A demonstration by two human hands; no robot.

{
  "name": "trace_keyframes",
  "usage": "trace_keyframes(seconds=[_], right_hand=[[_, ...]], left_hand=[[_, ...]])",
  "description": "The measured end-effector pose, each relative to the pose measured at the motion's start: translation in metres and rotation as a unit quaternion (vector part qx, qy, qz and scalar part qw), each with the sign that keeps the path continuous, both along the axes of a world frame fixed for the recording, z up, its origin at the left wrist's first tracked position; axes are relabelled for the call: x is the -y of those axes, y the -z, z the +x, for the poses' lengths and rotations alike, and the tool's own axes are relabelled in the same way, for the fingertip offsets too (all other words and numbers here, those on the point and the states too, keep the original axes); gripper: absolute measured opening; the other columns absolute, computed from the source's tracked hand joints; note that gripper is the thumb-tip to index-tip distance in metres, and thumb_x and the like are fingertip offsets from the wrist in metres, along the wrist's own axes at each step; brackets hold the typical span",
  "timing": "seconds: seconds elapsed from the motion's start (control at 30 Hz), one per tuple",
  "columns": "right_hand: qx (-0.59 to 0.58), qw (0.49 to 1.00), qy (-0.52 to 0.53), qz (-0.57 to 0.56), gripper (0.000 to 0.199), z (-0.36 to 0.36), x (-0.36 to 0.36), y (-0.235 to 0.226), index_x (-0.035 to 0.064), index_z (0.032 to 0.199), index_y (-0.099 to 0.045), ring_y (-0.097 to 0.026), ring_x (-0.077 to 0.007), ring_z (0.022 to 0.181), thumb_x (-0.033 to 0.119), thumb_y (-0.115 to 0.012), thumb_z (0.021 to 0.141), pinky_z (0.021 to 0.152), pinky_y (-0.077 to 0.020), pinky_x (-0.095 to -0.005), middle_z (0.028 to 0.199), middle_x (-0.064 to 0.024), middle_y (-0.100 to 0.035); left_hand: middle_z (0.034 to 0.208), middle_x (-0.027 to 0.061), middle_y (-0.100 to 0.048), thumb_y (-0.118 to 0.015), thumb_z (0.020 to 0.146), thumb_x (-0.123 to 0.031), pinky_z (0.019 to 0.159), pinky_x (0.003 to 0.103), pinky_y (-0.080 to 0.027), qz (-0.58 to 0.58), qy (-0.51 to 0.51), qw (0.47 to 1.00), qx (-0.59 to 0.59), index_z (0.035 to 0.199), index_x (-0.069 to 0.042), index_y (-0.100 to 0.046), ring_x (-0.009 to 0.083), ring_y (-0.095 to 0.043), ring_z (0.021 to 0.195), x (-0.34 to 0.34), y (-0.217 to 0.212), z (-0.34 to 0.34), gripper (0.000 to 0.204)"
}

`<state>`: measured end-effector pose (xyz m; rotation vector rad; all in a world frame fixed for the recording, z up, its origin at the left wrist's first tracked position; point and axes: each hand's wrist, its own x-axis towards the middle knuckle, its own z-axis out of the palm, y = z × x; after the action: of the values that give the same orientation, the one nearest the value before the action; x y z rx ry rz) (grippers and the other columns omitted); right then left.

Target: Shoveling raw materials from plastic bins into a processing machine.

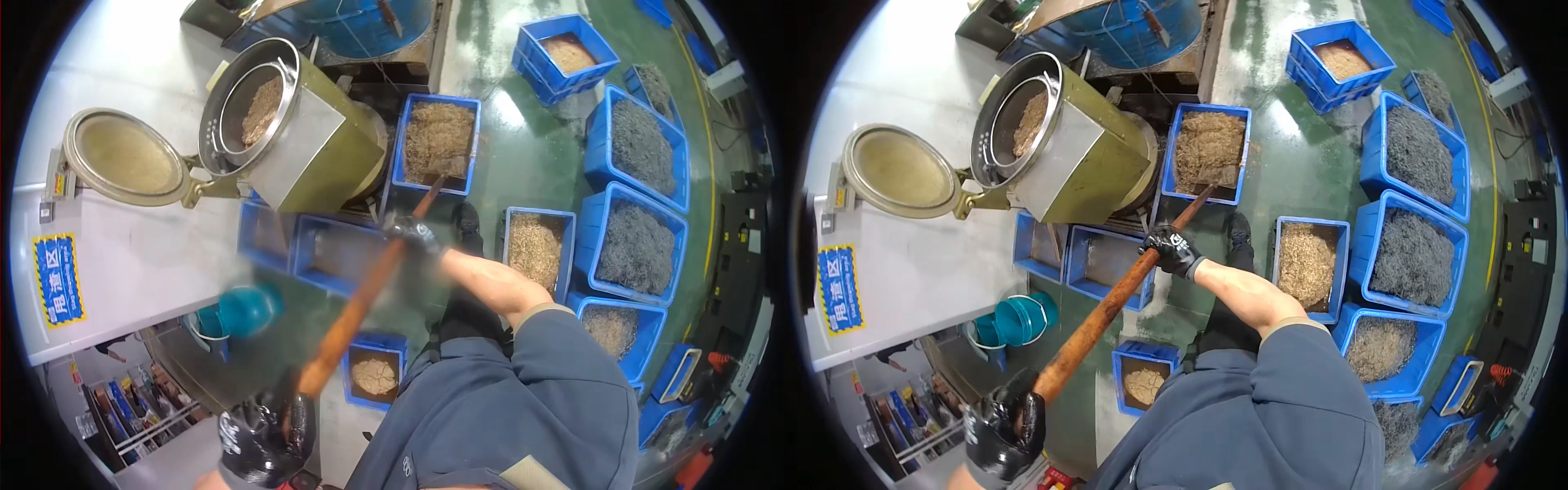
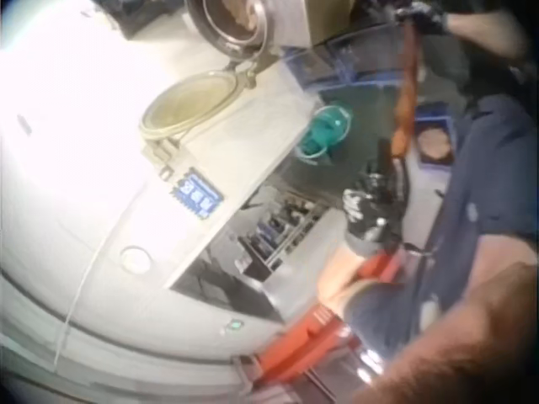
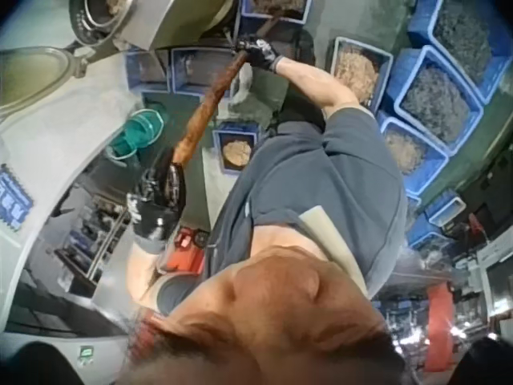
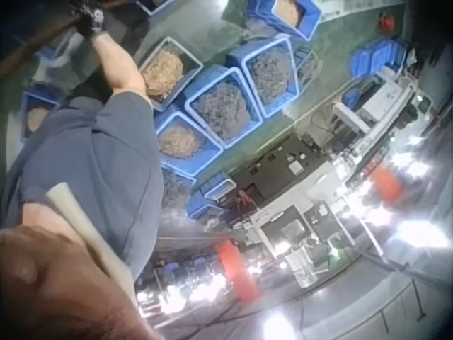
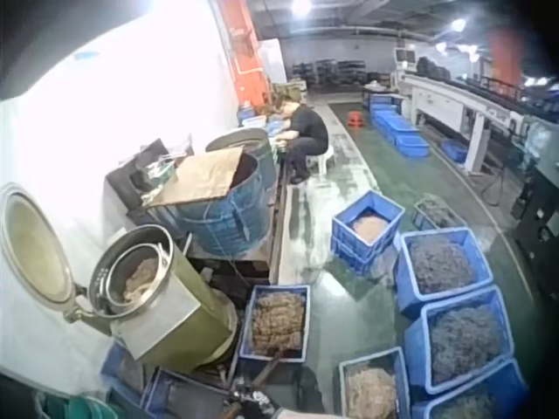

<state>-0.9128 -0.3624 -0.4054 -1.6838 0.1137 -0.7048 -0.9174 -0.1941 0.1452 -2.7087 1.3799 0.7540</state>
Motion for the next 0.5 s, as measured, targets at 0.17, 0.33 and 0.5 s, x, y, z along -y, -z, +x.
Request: trace_keyframes(seconds=[0.17, 0.33, 0.5], right_hand=[[-0.031, 0.996, -0.063, 0.059, 0.014, -0.003, -0.016, -0.027, 0.0086, 0.080, -0.059, -0.058, -0.0380, 0.078, 0.011, -0.070, 0.072, 0.072, -0.0460, -0.0467, 0.077, -0.0145, -0.059], [-0.166, 0.943, -0.046, -0.286, 0.020, -0.001, 0.008, 0.046, 0.0133, 0.084, -0.062, -0.057, -0.0337, 0.093, 0.008, -0.065, 0.065, 0.085, -0.0441, -0.0483, 0.085, -0.0101, -0.060], [-0.220, 0.896, -0.064, -0.381, 0.020, -0.021, -0.013, 0.044, 0.0136, 0.087, -0.063, -0.053, -0.0323, 0.103, 0.011, -0.064, 0.067, 0.092, -0.0408, -0.0509, 0.093, -0.0114, -0.059]], left_hand=[[0.082, 0.0212, -0.064, -0.064, 0.076, -0.011, 0.047, 0.039, -0.044, -0.058, 0.179, 0.965, 0.183, 0.107, -0.001, -0.062, 0.0317, -0.061, 0.063, -0.068, 0.051, -0.006, 0.033], [0.076, 0.0165, -0.062, -0.050, 0.091, -0.011, 0.059, 0.045, -0.049, -0.002, -0.082, 0.996, 0.030, 0.109, -0.003, -0.065, 0.0323, -0.061, 0.064, -0.099, 0.165, -0.024, 0.025], [0.074, 0.0133, -0.060, -0.056, 0.090, -0.019, 0.044, 0.040, -0.045, -0.073, -0.086, 0.992, 0.056, 0.120, -0.007, -0.061, 0.0294, -0.056, 0.051, -0.164, 0.231, -0.055, 0.032]])
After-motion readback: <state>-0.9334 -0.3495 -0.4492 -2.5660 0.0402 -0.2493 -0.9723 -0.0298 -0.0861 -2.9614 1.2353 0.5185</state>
